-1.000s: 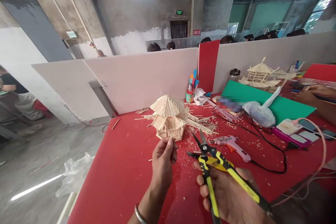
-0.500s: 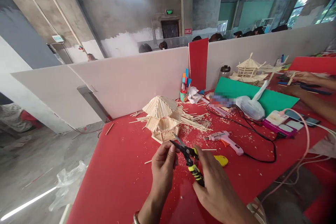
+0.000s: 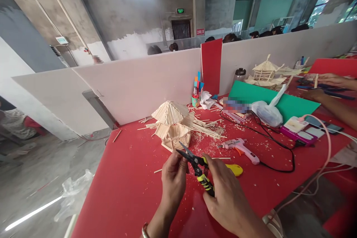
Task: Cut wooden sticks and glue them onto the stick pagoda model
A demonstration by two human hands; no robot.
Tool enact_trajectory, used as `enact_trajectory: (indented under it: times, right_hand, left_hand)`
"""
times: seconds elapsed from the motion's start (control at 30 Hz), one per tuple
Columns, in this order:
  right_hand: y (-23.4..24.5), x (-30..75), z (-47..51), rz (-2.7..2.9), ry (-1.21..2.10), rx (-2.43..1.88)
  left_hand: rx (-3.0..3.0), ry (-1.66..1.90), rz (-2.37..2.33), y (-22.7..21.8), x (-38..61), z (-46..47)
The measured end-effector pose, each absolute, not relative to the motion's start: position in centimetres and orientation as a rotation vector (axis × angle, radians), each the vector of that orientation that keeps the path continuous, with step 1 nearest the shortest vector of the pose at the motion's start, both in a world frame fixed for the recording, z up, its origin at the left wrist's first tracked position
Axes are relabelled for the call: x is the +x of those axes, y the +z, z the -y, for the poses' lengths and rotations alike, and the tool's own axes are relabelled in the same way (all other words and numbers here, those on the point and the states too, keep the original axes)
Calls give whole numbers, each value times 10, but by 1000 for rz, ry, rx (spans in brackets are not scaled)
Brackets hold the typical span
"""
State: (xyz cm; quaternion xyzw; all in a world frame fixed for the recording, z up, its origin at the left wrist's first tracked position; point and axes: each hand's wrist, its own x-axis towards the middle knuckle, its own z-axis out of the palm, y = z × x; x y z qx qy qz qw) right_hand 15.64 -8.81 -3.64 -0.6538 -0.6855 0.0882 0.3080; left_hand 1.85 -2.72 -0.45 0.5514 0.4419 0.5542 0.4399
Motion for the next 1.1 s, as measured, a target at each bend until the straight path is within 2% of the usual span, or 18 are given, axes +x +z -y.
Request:
enact_trajectory:
  times: [0.5, 1.1]
  right_hand:
    - [-44, 153, 86, 1844, 209, -1696]
    - [-54, 154, 83, 1847, 343, -1697]
  left_hand:
    - [1543, 1347, -1132, 12, 15, 26]
    - [1756, 1267, -1161, 5, 9, 21]
